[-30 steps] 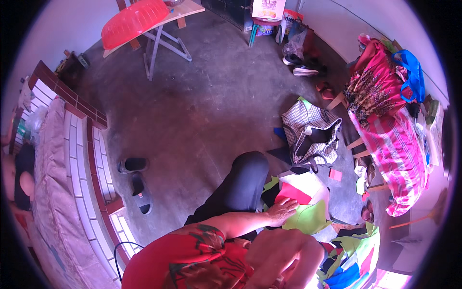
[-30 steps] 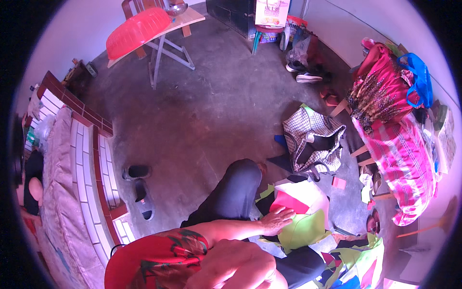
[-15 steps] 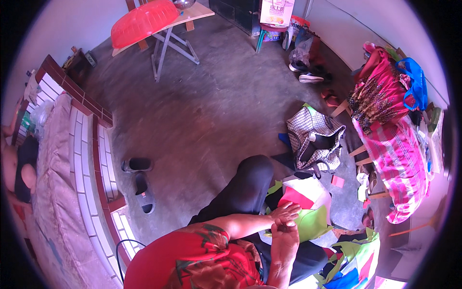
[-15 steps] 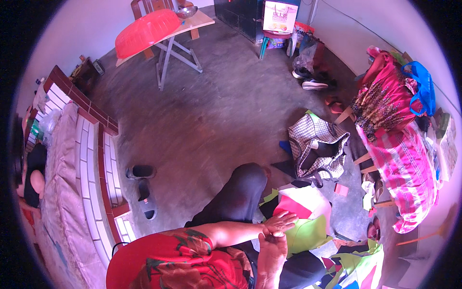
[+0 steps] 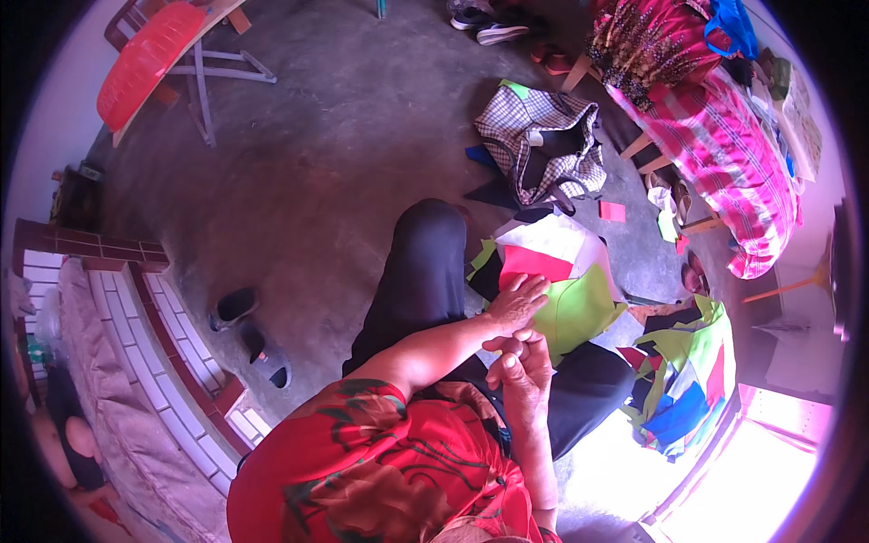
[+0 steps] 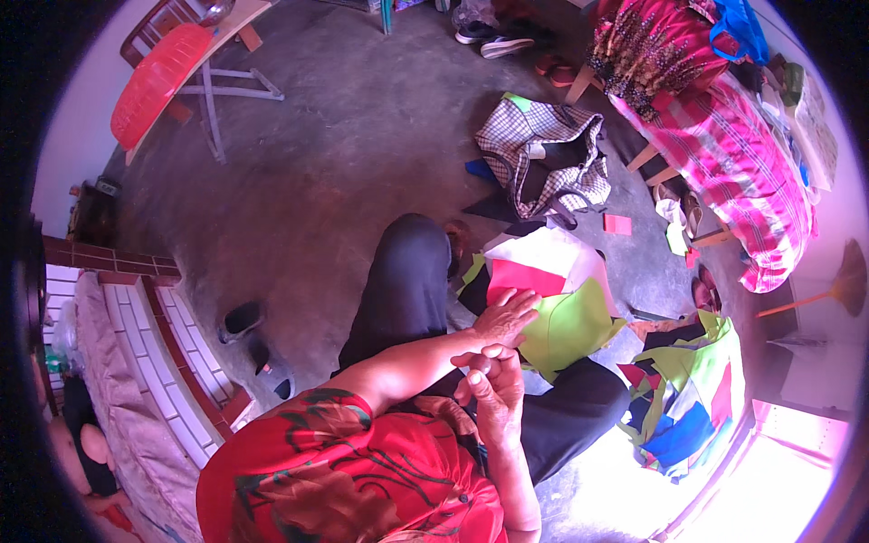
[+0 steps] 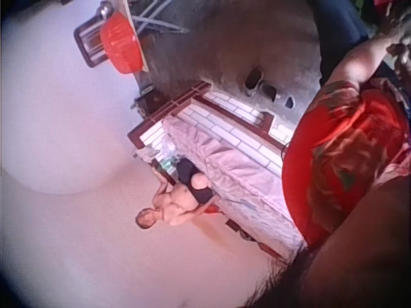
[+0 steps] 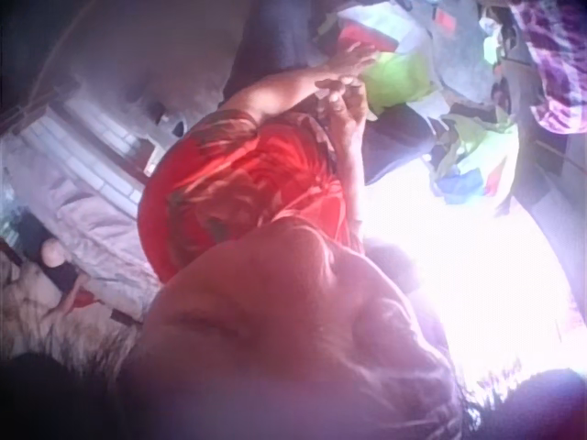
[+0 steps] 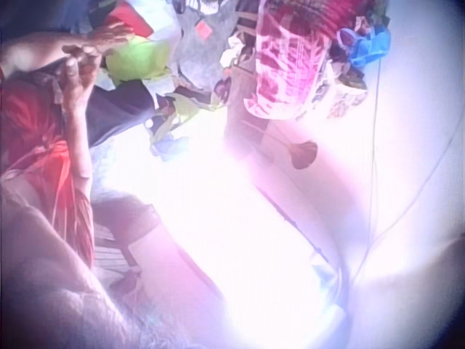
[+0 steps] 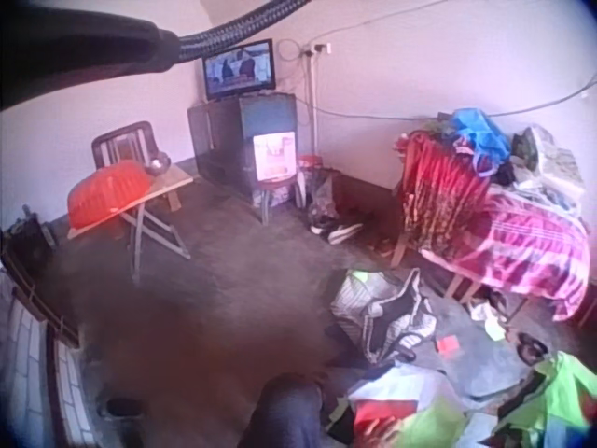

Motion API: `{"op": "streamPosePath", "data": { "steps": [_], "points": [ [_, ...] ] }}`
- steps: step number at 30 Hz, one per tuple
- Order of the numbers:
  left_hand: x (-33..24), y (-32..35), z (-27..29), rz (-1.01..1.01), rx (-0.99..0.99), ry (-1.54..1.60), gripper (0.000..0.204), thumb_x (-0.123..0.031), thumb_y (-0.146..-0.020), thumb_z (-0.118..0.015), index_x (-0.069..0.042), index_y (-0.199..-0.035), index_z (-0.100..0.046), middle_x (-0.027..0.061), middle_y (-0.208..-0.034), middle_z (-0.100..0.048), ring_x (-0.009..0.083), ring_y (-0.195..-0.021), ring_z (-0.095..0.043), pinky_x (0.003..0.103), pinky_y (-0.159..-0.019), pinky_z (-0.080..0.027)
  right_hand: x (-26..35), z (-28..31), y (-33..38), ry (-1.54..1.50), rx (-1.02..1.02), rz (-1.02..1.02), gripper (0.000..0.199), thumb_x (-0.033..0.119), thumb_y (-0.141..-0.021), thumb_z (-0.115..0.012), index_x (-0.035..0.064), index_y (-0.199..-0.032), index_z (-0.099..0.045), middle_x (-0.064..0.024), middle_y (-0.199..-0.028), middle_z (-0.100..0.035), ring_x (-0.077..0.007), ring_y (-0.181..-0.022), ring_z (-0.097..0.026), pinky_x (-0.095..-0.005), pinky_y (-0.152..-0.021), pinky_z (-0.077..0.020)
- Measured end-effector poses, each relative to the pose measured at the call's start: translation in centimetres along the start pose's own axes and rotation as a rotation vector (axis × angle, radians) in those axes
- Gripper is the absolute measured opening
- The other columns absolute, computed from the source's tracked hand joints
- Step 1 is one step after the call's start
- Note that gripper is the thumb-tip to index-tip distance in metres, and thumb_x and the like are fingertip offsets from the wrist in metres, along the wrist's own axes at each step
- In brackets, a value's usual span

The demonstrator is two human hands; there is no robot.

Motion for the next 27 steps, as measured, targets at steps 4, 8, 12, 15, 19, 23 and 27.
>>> {"op": "streamPosePath", "data": {
  "steps": [4,8,12,15,19,23,27],
  "points": [
    [-0.8,0.0,2.1,0.035,0.035,0.077,0.054,-0.025,-0.075,-0.066,-0.005,-0.124,-0.053,0.0132,-0.147,-0.031,0.0271,-0.141,-0.020,0.046,-0.115,-0.013,-1.3,2.7,1.0,0.030,-0.051,-0.010,0.042,0.021,-0.082,-0.073,0.0023,-0.113,-0.052,-0.0097,-0.086,-0.060,-0.0103,-0.060,-0.053,-0.0210,-0.050,-0.0409],
    [-0.8,0.4,0.8,0.006,-0.049,0.065,0.054,-0.023,-0.074,-0.066,-0.003,-0.123,-0.053,0.0159,-0.146,-0.033,0.0283,-0.140,-0.022,0.046,-0.115,-0.014,-2.4,3.9,2.0,-0.050,0.020,-0.018,0.045,0.020,-0.077,-0.078,0.0007,-0.112,-0.057,-0.0046,-0.083,-0.057,-0.0118,-0.062,-0.054,-0.0229,-0.053,-0.0440],
    [-1.2,0.4,1.4,-0.003,-0.027,0.028,0.057,-0.025,-0.074,-0.067,-0.003,-0.124,-0.053,0.0154,-0.146,-0.033,0.0268,-0.140,-0.022,0.045,-0.115,-0.013,-2.0,2.4,1.8,-0.125,0.120,-0.040,0.044,0.012,-0.072,-0.081,-0.0030,-0.108,-0.060,-0.0038,-0.085,-0.056,-0.0126,-0.067,-0.053,-0.0254,-0.061,-0.0481],
    [-1.2,0.2,1.3,-0.009,-0.010,-0.006,0.056,-0.026,-0.074,-0.067,-0.004,-0.123,-0.053,0.0140,-0.146,-0.033,0.0260,-0.140,-0.022,0.045,-0.115,-0.013,-1.2,0.7,1.3,-0.148,0.225,-0.043,0.040,0.001,-0.071,-0.077,-0.0037,-0.107,-0.060,-0.0051,-0.087,-0.055,-0.0125,-0.072,-0.052,-0.0287,-0.066,-0.0488],
    [-1.0,-0.1,1.1,0.007,0.055,-0.045,0.055,-0.026,-0.074,-0.063,-0.006,-0.124,-0.052,0.0119,-0.149,-0.029,0.0238,-0.142,-0.018,0.046,-0.115,-0.011,-0.2,-1.7,0.3,-0.174,0.275,-0.012,0.041,0.004,-0.069,-0.078,-0.0011,-0.104,-0.059,-0.0066,-0.083,-0.055,-0.0168,-0.066,-0.053,-0.0300,-0.059,-0.0459],
    [-0.3,-0.1,-0.8,-0.054,0.058,-0.094,0.050,-0.030,-0.083,-0.055,-0.006,-0.127,-0.051,0.0128,-0.150,-0.027,0.0258,-0.143,-0.015,0.045,-0.116,-0.008,1.5,-4.1,-0.8,-0.195,0.374,0.016,0.046,0.003,-0.065,-0.080,0.0026,-0.101,-0.051,-0.0114,-0.082,-0.056,-0.0198,-0.063,-0.053,-0.0300,-0.056,-0.0441],
    [-0.3,0.2,-0.3,-0.102,-0.146,-0.002,0.052,-0.035,-0.087,-0.044,-0.007,-0.131,-0.047,0.0125,-0.152,-0.024,0.0259,-0.143,-0.012,0.045,-0.116,-0.005,4.4,-5.9,-1.7,-0.176,0.418,0.086,0.046,0.005,-0.063,-0.083,0.0040,-0.094,-0.050,-0.0112,-0.078,-0.055,-0.0181,-0.057,-0.049,-0.0294,-0.049,-0.0404]
  ]
}}
Point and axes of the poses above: each hand's wrist, its own y-axis away from the middle knuckle, its own z-axis out of the back of the hand, x = y × z, the point moved 7 cm from there along -y, towards the middle knuckle
